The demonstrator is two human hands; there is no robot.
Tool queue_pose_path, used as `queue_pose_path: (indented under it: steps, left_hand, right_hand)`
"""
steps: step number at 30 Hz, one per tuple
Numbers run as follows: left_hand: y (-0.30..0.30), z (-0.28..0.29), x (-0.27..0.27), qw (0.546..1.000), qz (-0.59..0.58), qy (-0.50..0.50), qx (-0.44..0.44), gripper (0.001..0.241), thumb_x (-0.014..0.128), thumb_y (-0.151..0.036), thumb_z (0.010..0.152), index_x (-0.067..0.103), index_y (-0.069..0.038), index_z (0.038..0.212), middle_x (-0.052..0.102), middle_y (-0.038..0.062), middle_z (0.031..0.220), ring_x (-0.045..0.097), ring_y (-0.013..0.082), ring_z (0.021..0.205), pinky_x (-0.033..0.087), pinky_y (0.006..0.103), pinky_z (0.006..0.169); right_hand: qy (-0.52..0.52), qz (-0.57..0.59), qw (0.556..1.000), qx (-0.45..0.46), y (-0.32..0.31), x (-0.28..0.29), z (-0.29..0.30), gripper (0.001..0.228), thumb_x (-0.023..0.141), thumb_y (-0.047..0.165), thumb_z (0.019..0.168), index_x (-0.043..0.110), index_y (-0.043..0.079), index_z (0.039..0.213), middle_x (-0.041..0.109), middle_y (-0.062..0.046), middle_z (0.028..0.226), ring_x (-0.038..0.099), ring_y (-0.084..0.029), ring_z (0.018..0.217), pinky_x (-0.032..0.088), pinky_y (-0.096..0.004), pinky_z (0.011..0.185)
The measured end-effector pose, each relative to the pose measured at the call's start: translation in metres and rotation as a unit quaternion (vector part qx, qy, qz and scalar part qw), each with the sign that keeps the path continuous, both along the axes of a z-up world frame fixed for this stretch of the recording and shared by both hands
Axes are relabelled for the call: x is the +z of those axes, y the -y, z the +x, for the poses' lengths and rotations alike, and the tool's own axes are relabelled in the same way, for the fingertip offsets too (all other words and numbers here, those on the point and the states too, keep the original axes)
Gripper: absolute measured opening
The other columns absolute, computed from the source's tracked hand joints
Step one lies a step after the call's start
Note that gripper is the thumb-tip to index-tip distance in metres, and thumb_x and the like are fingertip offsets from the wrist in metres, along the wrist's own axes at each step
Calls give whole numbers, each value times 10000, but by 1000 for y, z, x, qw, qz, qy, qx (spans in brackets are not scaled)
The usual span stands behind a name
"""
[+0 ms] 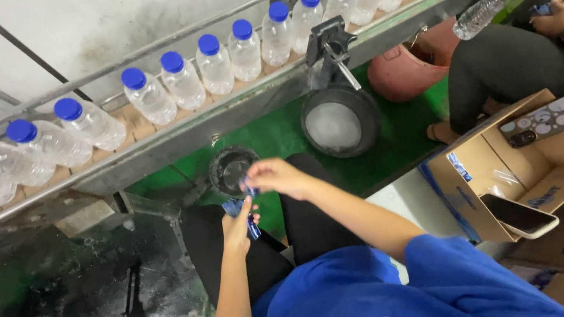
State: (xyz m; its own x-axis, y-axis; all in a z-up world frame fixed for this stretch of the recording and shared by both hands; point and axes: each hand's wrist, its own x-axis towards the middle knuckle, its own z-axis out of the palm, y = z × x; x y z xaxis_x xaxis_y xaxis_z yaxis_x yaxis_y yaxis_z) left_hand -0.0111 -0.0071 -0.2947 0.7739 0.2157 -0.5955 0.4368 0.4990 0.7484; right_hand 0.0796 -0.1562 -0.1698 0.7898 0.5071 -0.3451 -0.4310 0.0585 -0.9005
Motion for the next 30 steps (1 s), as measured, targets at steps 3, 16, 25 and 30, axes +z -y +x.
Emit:
queue_pose_path:
  steps: [3, 16, 25, 30]
  left_hand:
    - [2, 3, -12, 1000, 16, 7, 22, 380, 824, -322, 925, 667, 24, 938, 709, 199, 784, 705, 235, 582, 619, 305, 506]
    - [0, 3, 30, 1000, -12, 3, -23, 345, 730, -278, 953, 659, 55, 1004, 745, 185, 829, 733, 243, 666, 608, 310, 600]
    - [3, 2, 49, 997, 14, -21, -71, 391, 730, -317, 928, 648, 34, 1079, 753, 187, 888, 758, 276, 752, 633, 344, 696]
    - [0, -1, 49, 997, 23, -17, -70, 354, 727, -315, 938, 690, 34, 983, 761, 174, 869, 764, 269, 761, 633, 355, 708]
  right_hand:
    - [212, -20, 977, -1, -6, 82, 46, 116, 763, 107, 874, 719, 68, 975, 696, -29, 907, 659, -119, 887, 566, -319, 868]
    - [681, -453, 572, 65, -28, 220, 189, 422, 817, 214, 864, 623, 138, 1231, 647, -70, 1113, 667, -278, 910, 543, -428, 736]
    - [520, -575, 579, 254, -17, 212, 235, 456, 765, 160, 818, 641, 178, 1256, 584, -156, 1166, 644, -366, 765, 515, -506, 722]
    - [447, -592, 599, 302, -8, 232, 231, 552, 812, 167, 826, 617, 101, 1338, 577, -193, 1277, 659, -406, 982, 552, -510, 801]
